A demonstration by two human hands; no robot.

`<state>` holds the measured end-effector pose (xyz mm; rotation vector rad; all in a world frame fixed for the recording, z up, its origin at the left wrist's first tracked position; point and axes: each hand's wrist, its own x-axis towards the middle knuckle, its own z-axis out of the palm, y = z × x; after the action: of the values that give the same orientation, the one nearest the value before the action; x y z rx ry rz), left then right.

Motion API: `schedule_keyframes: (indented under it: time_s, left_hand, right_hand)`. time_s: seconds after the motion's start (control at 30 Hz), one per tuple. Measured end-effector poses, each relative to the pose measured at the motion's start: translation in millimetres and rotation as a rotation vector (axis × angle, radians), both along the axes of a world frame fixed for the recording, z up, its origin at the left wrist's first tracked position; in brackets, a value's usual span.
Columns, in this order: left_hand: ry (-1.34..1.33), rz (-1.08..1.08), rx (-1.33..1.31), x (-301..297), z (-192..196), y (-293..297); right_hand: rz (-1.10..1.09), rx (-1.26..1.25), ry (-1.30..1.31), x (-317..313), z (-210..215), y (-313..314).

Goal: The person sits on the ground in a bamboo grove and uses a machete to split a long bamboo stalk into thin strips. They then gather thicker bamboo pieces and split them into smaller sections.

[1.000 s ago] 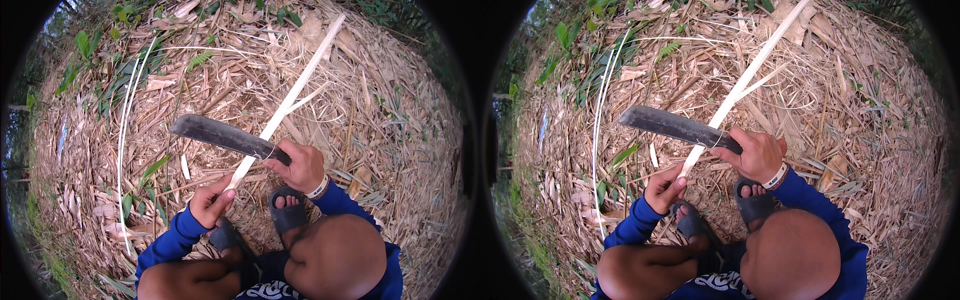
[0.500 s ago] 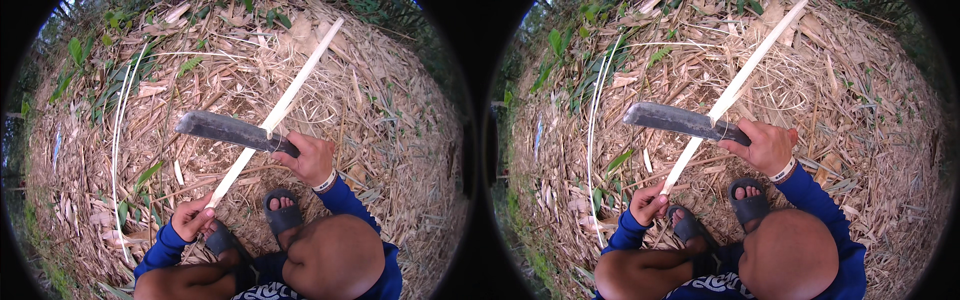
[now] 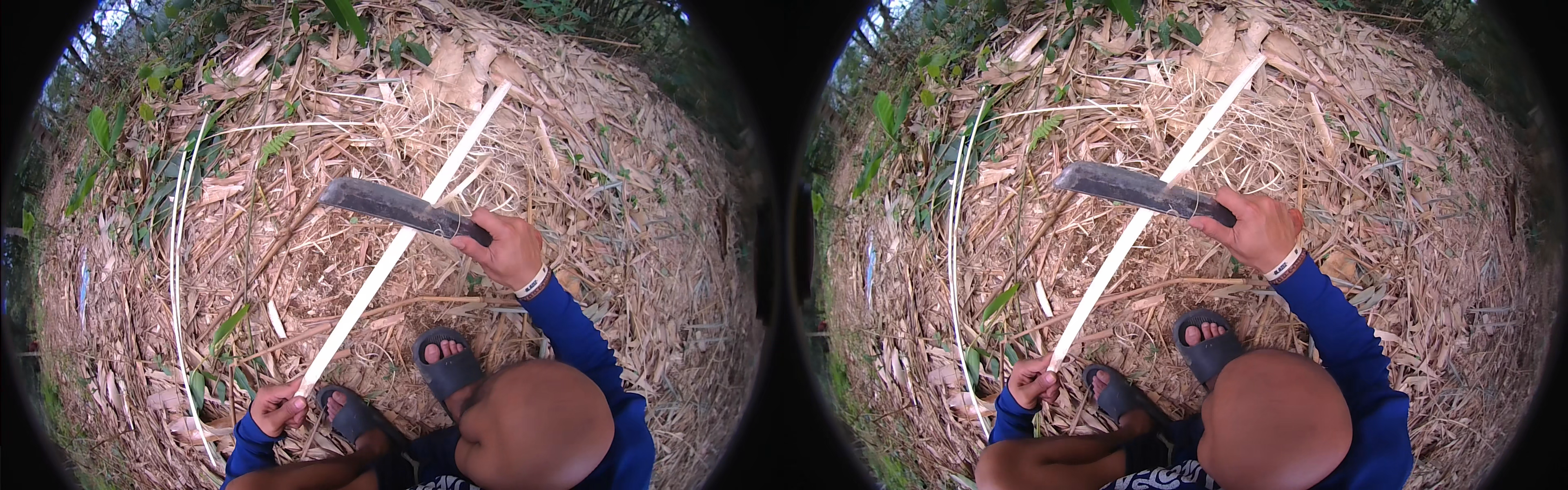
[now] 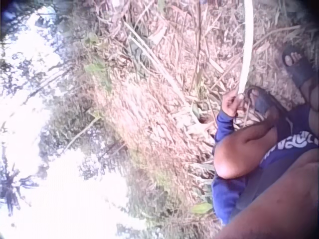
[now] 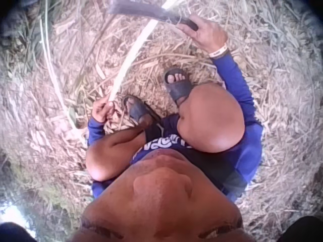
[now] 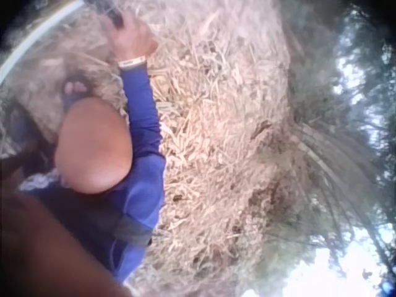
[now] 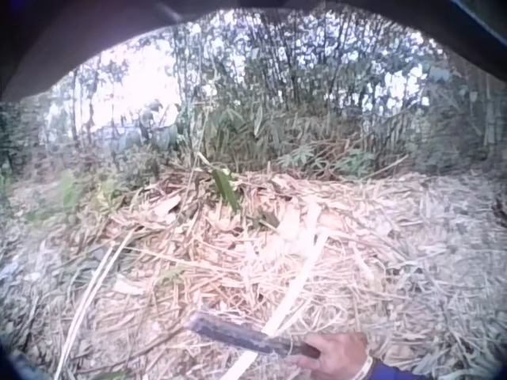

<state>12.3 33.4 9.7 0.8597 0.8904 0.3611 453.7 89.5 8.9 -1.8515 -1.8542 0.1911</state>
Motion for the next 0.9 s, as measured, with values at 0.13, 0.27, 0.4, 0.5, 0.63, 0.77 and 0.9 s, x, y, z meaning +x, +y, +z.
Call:
schedule_keyframes:
  time_s: [0.13,0.27,0.4,0.5,0.63,0.77,0.9]
  left_hand:
    - [-0.001,-0.027,0.015,-3.0,3.1,6.0]
    - [0.017,0.038,-0.010,-1.9,7.7,4.2]
    - [0.078,0.002,0.013,-82.6,-25.8,-18.2]
    - [-0.028,0.254,-0.026,-78.4,-25.0,-30.6]
    - [0.056,0.177,0.042,-49.3,-28.8,-14.8]
    - [0.047,0.052,0.074,-17.2,-28.4,-4.7]
    - [0.078,-0.140,0.008,-5.9,-38.2,-5.3]
  right_hand:
    - [0.042,-0.038,-0.021,6.7,7.4,2.0]
    - [0.028,0.001,-0.052,10.9,8.5,6.1]
    - [-0.521,0.124,0.157,115.1,-11.2,23.4]
    - [-0.627,0.146,0.259,147.6,1.1,9.0]
    - [-0.394,0.178,0.717,96.7,4.7,-7.8]
    - [-0.060,-0.047,0.821,7.4,14.4,-16.2]
    - [0.186,-0.181,1.021,-29.1,0.8,-23.1]
